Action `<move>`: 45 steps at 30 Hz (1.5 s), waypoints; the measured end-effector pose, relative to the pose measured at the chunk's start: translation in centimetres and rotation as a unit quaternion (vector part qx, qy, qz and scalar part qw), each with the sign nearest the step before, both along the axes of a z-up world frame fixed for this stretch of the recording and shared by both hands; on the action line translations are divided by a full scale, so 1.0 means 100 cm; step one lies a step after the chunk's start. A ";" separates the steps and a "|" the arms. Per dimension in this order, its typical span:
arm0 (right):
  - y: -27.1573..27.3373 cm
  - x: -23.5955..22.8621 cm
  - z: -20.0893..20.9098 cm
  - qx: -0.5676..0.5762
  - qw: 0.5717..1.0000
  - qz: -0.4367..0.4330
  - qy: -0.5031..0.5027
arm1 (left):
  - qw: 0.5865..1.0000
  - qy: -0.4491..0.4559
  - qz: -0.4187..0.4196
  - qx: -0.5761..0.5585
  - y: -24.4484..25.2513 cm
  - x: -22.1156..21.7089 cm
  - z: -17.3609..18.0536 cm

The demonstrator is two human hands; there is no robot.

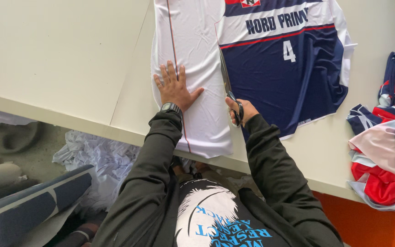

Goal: The person uses shears to cut a white t-shirt laid flat on a table, following the outline of a blue and red sports jersey placed on top. They trim the sides and neckline, then remove the cut pieces.

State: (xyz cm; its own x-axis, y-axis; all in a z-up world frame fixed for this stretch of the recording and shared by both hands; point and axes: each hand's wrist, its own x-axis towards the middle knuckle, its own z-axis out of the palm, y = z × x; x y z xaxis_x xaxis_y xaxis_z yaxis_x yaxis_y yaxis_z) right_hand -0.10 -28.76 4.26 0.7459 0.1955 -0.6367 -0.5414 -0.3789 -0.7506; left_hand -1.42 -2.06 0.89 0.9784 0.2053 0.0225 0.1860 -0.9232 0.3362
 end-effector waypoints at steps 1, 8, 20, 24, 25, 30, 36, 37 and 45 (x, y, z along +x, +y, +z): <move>0.000 0.000 0.002 0.002 1.000 0.002 0.003 | 1.000 0.001 0.000 0.000 0.000 0.000 0.001; 0.006 0.018 0.009 0.004 1.000 -0.008 0.009 | 1.000 0.005 0.002 0.001 -0.001 0.000 0.001; 0.020 0.043 0.015 0.003 1.000 -0.008 -0.015 | 1.000 0.021 0.005 0.004 -0.001 0.001 0.001; 0.022 0.046 0.011 0.010 1.000 -0.010 -0.013 | 1.000 0.018 0.004 -0.001 -0.001 0.001 0.002; 0.023 0.047 0.010 0.012 1.000 -0.012 -0.016 | 1.000 0.016 0.003 0.001 -0.001 0.001 0.001; 0.025 0.050 0.011 0.024 1.000 -0.018 -0.009 | 1.000 0.013 0.005 0.006 -0.001 0.001 0.001; 0.027 0.050 0.009 0.023 1.000 -0.017 -0.002 | 1.000 0.003 0.009 -0.004 -0.001 0.001 0.000; 0.028 0.050 0.008 0.024 1.000 -0.019 -0.002 | 1.000 0.002 0.010 -0.006 -0.002 0.000 0.000; 0.030 0.049 0.003 0.021 0.999 -0.022 -0.011 | 1.000 0.004 0.011 -0.007 -0.002 0.000 0.000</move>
State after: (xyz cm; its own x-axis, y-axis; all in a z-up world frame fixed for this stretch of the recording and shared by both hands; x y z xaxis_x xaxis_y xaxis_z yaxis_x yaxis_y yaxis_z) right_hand 4.76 -25.71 4.60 0.7679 0.1896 -0.6118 -0.5397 -0.3229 -0.7775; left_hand -1.42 -2.26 0.94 0.9739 0.2268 0.0125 0.2083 -0.9140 0.3482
